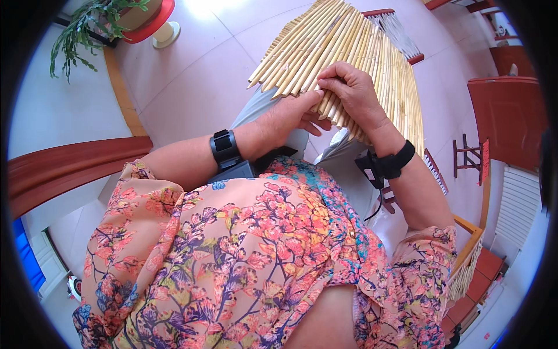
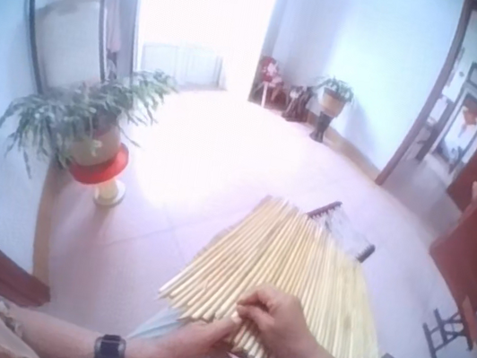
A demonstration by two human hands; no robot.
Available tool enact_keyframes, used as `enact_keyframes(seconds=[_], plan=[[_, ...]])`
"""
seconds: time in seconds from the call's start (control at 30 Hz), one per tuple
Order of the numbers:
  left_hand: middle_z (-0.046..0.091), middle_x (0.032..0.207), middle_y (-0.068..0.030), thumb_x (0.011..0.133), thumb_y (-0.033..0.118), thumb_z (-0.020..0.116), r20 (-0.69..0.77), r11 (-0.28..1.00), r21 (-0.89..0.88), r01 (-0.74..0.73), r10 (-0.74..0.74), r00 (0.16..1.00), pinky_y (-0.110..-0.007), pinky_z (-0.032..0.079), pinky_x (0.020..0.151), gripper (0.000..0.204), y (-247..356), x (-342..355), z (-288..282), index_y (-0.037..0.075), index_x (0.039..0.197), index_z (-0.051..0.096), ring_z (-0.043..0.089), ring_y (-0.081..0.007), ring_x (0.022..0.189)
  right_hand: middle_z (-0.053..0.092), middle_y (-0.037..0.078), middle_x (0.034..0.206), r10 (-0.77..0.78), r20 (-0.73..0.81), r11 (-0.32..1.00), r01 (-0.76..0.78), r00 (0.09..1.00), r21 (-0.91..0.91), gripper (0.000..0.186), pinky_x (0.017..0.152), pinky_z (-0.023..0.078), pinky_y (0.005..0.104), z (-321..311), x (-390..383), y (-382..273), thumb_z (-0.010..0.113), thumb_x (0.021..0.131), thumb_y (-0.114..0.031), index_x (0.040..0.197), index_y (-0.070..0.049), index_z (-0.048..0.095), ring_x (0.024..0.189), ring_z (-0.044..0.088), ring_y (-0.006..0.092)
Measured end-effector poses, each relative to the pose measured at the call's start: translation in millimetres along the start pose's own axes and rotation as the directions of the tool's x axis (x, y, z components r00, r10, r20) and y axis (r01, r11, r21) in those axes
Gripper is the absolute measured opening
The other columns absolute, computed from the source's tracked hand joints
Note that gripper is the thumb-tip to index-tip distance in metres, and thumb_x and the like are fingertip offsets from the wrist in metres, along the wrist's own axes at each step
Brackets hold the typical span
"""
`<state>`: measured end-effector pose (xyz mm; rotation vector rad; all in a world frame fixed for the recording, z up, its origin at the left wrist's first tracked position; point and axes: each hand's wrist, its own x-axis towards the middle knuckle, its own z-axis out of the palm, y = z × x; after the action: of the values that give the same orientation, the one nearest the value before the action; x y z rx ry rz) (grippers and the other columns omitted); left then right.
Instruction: The recorder is seen sewing or weaving together individual reeds or bamboo sticks to create a mat.
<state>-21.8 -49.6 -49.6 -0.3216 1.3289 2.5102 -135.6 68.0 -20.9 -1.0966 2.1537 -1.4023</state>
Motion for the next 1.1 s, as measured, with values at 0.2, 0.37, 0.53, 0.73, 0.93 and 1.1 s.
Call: enact_keyframes(seconds=[0.2, 0.37, 0.53, 0.73, 0.93, 1.1], plan=[[0.058, 0.108, -0.0115, 0.093, 0.022, 0.041, 0.029, 0.927, -0.356, -0.122, 0.142, 0.99, -0.042, 0.056, 0.074, 0.034, -12, -4, 4, 0.003, 0.121, 0.046, 0.061, -0.0226, 0.094, 0.061, 0.01, 0.072, -0.064, -0.016, 0.996, 0.063, 0.998, -0.055, 0.007, 0.062, 0.047, 0.029, 8, -4, -1, 0.064, 0.077, -0.006, 0.079, -0.001, 0.062, 0.067, 0.06, 0.0191], [0.058, 0.106, -0.0112, 0.092, 0.017, 0.044, 0.019, 0.911, -0.399, -0.108, 0.126, 0.992, -0.041, 0.057, 0.074, 0.032, -13, -9, 3, 0.0, 0.118, 0.047, 0.061, -0.0226, 0.093, 0.06, 0.008, 0.072, 0.017, -0.042, 1.0, -0.016, 0.999, 0.02, 0.007, 0.062, 0.046, 0.0275, 10, -10, -8, 0.064, 0.076, -0.005, 0.08, 0.0, 0.062, 0.067, 0.059, 0.0163], [0.056, 0.112, -0.007, 0.094, 0.017, 0.043, 0.047, 0.911, -0.399, -0.102, 0.131, 0.99, -0.042, 0.056, 0.075, 0.03, -18, -5, 5, 0.005, 0.121, 0.047, 0.06, -0.0208, 0.095, 0.057, 0.006, 0.075, -0.023, 0.045, 0.998, 0.02, 0.999, 0.055, 0.008, 0.064, 0.046, 0.0267, -2, -9, -4, 0.066, 0.076, -0.005, 0.082, -0.001, 0.063, 0.071, 0.058, 0.0142], [0.055, 0.111, -0.0061, 0.094, 0.017, 0.044, 0.036, 0.92, -0.385, -0.069, 0.09, 0.995, -0.043, 0.056, 0.076, 0.028, -19, -3, 7, 0.006, 0.12, 0.048, 0.06, -0.0204, 0.094, 0.054, 0.009, 0.077, -0.187, 0.049, 0.923, 0.193, 0.981, -0.332, 0.013, 0.063, 0.046, 0.031, -5, -11, -5, 0.068, 0.074, -0.008, 0.08, -0.002, 0.059, 0.069, 0.057, 0.024], [0.056, 0.094, -0.0075, 0.09, 0.012, 0.048, -0.012, 0.887, -0.453, -0.089, 0.094, 0.996, -0.041, 0.057, 0.072, 0.023, -15, -4, 16, 0.001, 0.11, 0.053, 0.06, -0.0198, 0.082, 0.053, 0.009, 0.073, -0.127, 0.069, 0.923, 0.143, 0.989, -0.356, 0.013, 0.06, 0.046, 0.033, -5, -14, -6, 0.068, 0.073, -0.008, 0.079, -0.003, 0.058, 0.067, 0.056, 0.0255], [0.051, 0.087, -0.0043, 0.091, 0.013, 0.047, -0.01, 0.89, -0.447, -0.088, 0.094, 0.996, -0.042, 0.057, 0.073, 0.023, -20, 0, 14, 0.001, 0.109, 0.052, 0.057, -0.0182, 0.077, 0.051, 0.008, 0.069, -0.137, 0.043, 0.961, 0.143, 0.99, -0.235, 0.01, 0.059, 0.045, 0.0318, -6, -13, -1, 0.068, 0.074, -0.008, 0.075, -0.003, 0.059, 0.065, 0.055, 0.0236]])
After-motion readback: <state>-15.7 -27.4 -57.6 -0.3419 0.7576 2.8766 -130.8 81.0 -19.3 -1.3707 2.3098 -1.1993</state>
